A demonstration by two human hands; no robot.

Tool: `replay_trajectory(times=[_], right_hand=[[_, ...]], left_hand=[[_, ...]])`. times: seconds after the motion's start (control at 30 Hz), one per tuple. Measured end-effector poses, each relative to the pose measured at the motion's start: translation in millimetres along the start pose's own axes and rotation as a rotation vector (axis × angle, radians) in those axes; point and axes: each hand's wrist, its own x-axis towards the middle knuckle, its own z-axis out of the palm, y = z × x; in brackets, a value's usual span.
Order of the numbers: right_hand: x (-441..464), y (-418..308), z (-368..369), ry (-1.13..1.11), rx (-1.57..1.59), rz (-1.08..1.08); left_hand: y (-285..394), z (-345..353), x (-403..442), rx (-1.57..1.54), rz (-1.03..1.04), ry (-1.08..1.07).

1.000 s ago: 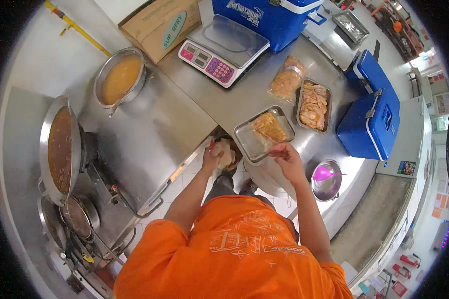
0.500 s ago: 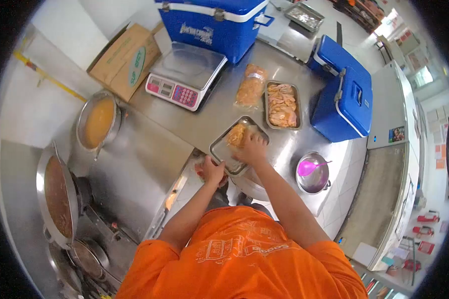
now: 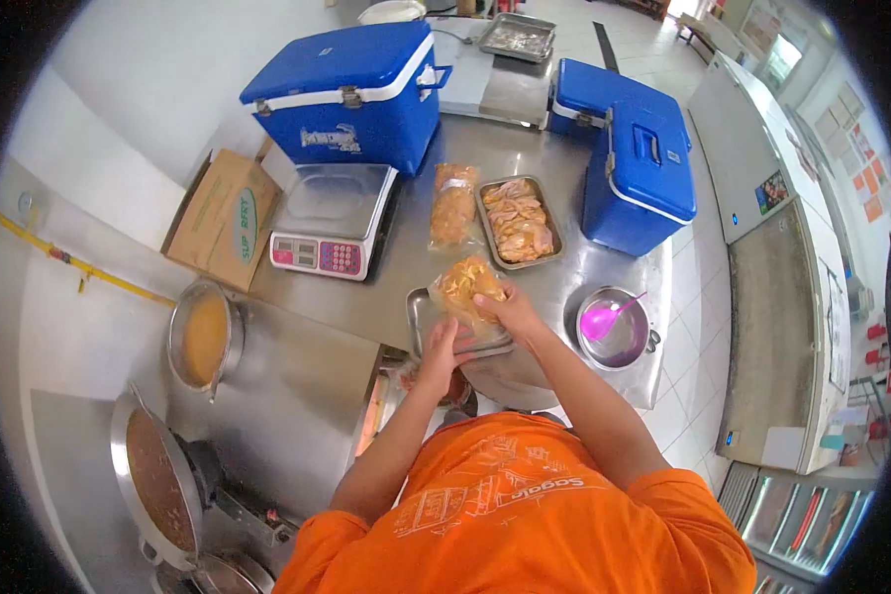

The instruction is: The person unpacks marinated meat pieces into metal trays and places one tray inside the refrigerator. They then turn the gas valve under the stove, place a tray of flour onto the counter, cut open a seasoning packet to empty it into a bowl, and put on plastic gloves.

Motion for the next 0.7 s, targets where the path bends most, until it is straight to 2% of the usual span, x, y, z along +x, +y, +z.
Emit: replay_trajectory(times=[0.03, 0.07, 0.13, 0.23, 0.27, 0.3, 0.33, 0.37, 0.43, 0.53, 0.57, 0.67, 0.7], right_hand=[[-11.9, -13.3, 0.0, 0.038, 0.041, -0.059], [-25.1, -28.1, -3.2, 0.082, 0.083, -0.119], [-57.3, -66.2, -24.4, 0.175, -0.144, -0.191], [-98.9, -96.4, -55.3, 0.158, -0.459, -0.425], [-110.2, -98.1, -64.8, 0.123, -0.561, -0.521], [-106.8, -87.0, -73.2, -0.009, -0.762, -0.777], [-111.7, -79.7, -75.1, -0.012, -0.805, -0.736], [-116.9, -73.6, -74.7, -0.015, -0.845, -0.699], [-135.7, -80.9, -70.2, -0.048, -0.848, -0.604], [-152.6, -56.9, -72.4, 0.306, -0.847, -0.903], [-158.1, -44.6, -79.0, 0.445, -0.860, -0.830], [-178.4, -28.2, -94.9, 0.932, -0.660, -0.391], [-173.6, -8.7, -107.3, 1.005, -0.552, -0.330]], left_hand=[[17.1, 17.3, -5.5, -0.190, -0.117, -0.111], [20.6, 26.7, -0.9, -0.212, -0.160, -0.160], [25.1, 50.0, 9.9, -0.251, -0.251, -0.270], [66.5, 97.8, -12.1, -0.575, -0.519, -0.663], [44.5, 107.6, 3.4, -0.676, -0.507, -0.690], [6.6, 116.0, 29.9, -0.774, -0.497, -0.711], [-19.4, 126.4, 44.3, -0.868, -0.489, -0.727], [-25.9, 142.5, 46.4, -0.722, -0.405, -0.564], [-40.6, 157.7, 67.5, -0.674, -0.433, -0.616], [-36.8, 177.2, 68.7, -0.719, -0.440, -0.655], [-41.4, 178.6, 73.1, -0.725, -0.419, -0.642], [-27.3, 188.2, 61.4, -0.635, -0.385, -0.616], [-27.0, 194.7, 59.2, -0.575, -0.357, -0.573]])
